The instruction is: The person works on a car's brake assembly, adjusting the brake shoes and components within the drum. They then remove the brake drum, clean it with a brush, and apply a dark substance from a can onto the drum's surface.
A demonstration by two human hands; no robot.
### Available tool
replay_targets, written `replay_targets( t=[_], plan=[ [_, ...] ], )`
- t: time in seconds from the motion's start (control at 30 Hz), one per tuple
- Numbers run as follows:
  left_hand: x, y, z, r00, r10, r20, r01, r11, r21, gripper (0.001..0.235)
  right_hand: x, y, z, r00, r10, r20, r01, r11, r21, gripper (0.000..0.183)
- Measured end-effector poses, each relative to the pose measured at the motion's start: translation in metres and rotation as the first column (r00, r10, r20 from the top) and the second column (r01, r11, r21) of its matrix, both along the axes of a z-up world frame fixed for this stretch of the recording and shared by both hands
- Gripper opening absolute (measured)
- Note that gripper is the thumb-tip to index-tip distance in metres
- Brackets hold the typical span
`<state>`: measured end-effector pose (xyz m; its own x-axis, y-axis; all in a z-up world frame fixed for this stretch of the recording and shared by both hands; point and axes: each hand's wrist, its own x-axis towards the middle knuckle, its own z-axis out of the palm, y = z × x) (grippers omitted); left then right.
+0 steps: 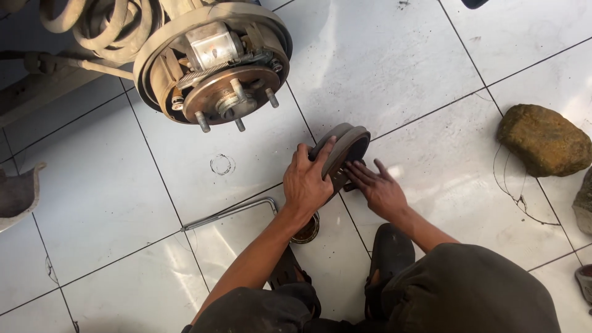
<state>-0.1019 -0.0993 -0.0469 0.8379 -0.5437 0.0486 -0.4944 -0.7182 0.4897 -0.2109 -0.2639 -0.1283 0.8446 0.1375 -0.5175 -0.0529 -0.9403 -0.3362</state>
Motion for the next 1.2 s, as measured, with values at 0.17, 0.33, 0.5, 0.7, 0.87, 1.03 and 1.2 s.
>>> replay_targets(
  t=[0.17, 0.33, 0.5, 0.7, 0.87, 1.03, 1.2],
  plan=[
    [0.006, 0.0, 0.0, 1.0, 0.001, 0.009, -0.001, 1.0, -0.018, 0.091, -0.009, 0.027, 0.011, 0.981, -0.132, -0.141, 0.192, 0.716, 0.671, 0.073],
    [0.007, -0.006, -0.004, 1.0, 0.02, -0.009, -0.02, 1.0, 0.002, 0.091, 0.005, -0.006, 0.001, 0.969, 0.098, 0.225, -0.089, 0.995, -0.046, 0.079],
    [0.008, 0.0, -0.004, 1.0, 0.025, -0.009, -0.025, 1.0, 0.011, 0.093, -0.016, 0.001, -0.029, 0.997, -0.061, 0.036, 0.033, 0.846, 0.531, 0.068],
    [0.015, -0.002, -0.007, 0.999, 0.04, -0.026, -0.04, 0.999, 0.013, 0.09, -0.029, 0.03, -0.018, 0.984, -0.162, 0.075, 0.094, 0.828, 0.553, 0.066],
    [0.013, -0.001, -0.006, 0.997, 0.05, -0.056, -0.047, 0.997, 0.055, 0.089, -0.009, -0.012, -0.028, 0.977, -0.01, 0.212, -0.071, 0.925, 0.373, 0.059],
    [0.003, -0.005, -0.003, 0.998, -0.043, 0.039, 0.043, 0.999, 0.009, 0.091, -0.038, 0.041, -0.03, 0.994, 0.014, 0.109, -0.067, 0.867, 0.493, 0.067],
    [-0.003, -0.009, -0.011, 0.988, -0.129, 0.082, 0.129, 0.992, 0.006, 0.092, -0.005, -0.002, -0.007, 0.933, 0.003, 0.36, -0.034, 0.996, 0.082, 0.065]
  ],
)
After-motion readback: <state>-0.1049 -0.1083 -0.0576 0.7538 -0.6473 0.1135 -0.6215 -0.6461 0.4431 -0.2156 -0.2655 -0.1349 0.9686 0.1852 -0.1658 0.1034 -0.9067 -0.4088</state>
